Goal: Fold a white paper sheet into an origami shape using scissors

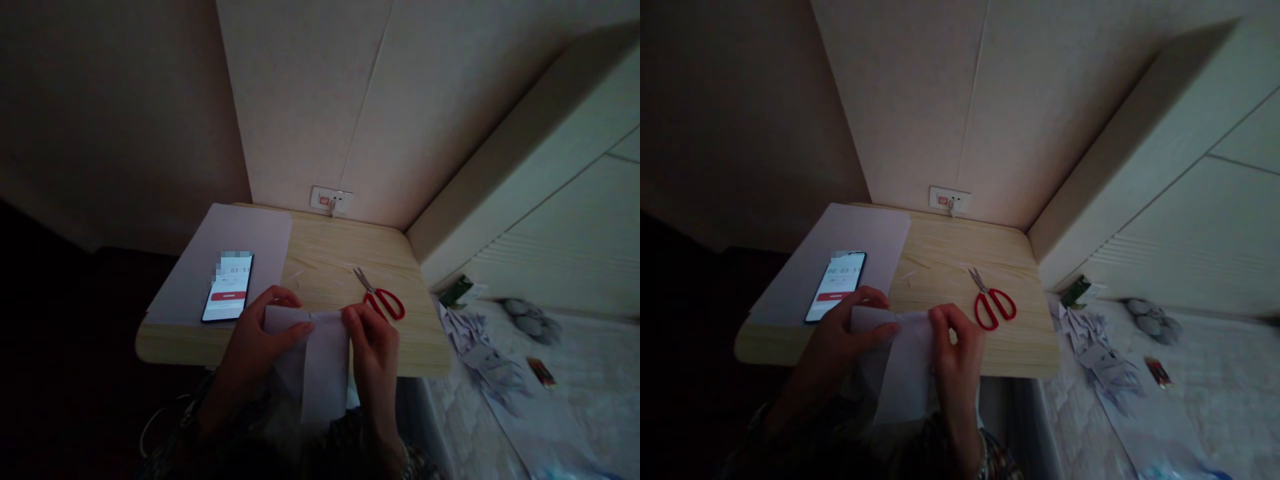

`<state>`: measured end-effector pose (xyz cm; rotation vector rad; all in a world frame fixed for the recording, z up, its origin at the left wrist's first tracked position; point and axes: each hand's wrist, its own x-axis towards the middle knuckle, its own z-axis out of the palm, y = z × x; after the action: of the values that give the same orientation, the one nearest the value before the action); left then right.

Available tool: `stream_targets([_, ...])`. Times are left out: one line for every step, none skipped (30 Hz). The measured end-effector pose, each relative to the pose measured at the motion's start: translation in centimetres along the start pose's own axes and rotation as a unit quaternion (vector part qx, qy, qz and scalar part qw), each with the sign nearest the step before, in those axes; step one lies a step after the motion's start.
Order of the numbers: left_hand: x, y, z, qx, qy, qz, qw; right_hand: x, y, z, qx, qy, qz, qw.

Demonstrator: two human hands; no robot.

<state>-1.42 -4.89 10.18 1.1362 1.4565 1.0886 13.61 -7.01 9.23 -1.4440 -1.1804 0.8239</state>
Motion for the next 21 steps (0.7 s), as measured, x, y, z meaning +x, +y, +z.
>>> stream_targets([0.0, 0.0, -0.1, -0.001, 0.007, -0.005, 1.000, 0.0, 0.0, 0.1, 0.005, -0.006, 0.003, 1.000])
stream_targets([0.1, -0.1, -0.3, -0.004, 0.016, -0.008, 1.000, 0.1, 0.0, 0.3, 0.017, -0.020, 0.010, 1.000])
stream_targets([0.1, -0.1, -0.4, -0.009, 0.024, -0.012, 1.000, 0.2, 0.0, 0.5, 0.033, -0.045, 0.022, 0.998])
stream_targets([0.2, -0.2, -0.6, -0.022, 0.035, -0.016, 0.999, 0.3, 0.1, 0.7, 0.051, -0.078, 0.034, 0.995])
stream_targets([0.2, -0.2, -0.7, -0.040, 0.045, -0.021, 0.998, 0.4, 0.2, 0.9, 0.067, -0.111, 0.048, 0.990])
stream_targets([0.3, -0.2, -0.8, -0.061, 0.053, -0.025, 0.996, 0.4, 0.2, 1.1, 0.076, -0.134, 0.062, 0.986])
stream_targets([0.3, -0.2, -0.8, -0.082, 0.059, -0.030, 0.994, 0.5, 0.3, 1.2, 0.077, -0.144, 0.075, 0.984])
stream_targets([0.3, -0.3, -0.7, -0.100, 0.064, -0.033, 0.992, 0.5, 0.3, 1.3, 0.070, -0.141, 0.082, 0.984])
stream_targets([0.3, -0.3, -0.5, -0.114, 0.065, -0.035, 0.991, 0.5, 0.3, 1.3, 0.058, -0.126, 0.086, 0.987])
stream_targets([0.3, -0.3, -0.4, -0.124, 0.066, -0.036, 0.989, 0.4, 0.4, 1.2, 0.045, -0.111, 0.087, 0.989])
stream_targets([0.3, -0.4, -0.2, -0.132, 0.063, -0.039, 0.988, 0.4, 0.4, 1.1, 0.035, -0.103, 0.089, 0.990])
stream_targets([0.3, -0.4, -0.1, -0.139, 0.062, -0.042, 0.987, 0.4, 0.4, 1.0, 0.031, -0.108, 0.092, 0.989])
stream_targets([0.3, -0.4, -0.1, -0.144, 0.063, -0.047, 0.986, 0.4, 0.5, 0.9, 0.034, -0.125, 0.099, 0.987])
stream_targets([0.3, -0.4, -0.1, -0.147, 0.065, -0.052, 0.986, 0.4, 0.6, 0.8, 0.041, -0.147, 0.107, 0.983])
stream_targets([0.3, -0.4, -0.1, -0.150, 0.068, -0.055, 0.985, 0.4, 0.6, 0.7, 0.048, -0.167, 0.114, 0.978])
stream_targets([0.3, -0.4, -0.2, -0.155, 0.074, -0.057, 0.984, 0.4, 0.7, 0.7, 0.050, -0.180, 0.119, 0.975])
stream_targets([0.2, -0.3, -0.3, -0.161, 0.084, -0.056, 0.982, 0.5, 0.7, 0.8, 0.046, -0.180, 0.120, 0.975])
stream_targets([0.2, -0.3, -0.4, -0.168, 0.095, -0.056, 0.980, 0.5, 0.8, 0.8, 0.037, -0.173, 0.116, 0.977])
stream_targets([0.2, -0.3, -0.5, -0.174, 0.104, -0.055, 0.978, 0.5, 0.8, 0.9, 0.029, -0.163, 0.110, 0.980])
stream_targets([0.2, -0.2, -0.6, -0.180, 0.111, -0.055, 0.976, 0.5, 0.9, 1.0, 0.024, -0.157, 0.101, 0.982])
stream_targets([0.2, -0.2, -0.6, -0.185, 0.117, -0.053, 0.974, 0.6, 0.9, 1.0, 0.023, -0.157, 0.094, 0.983])
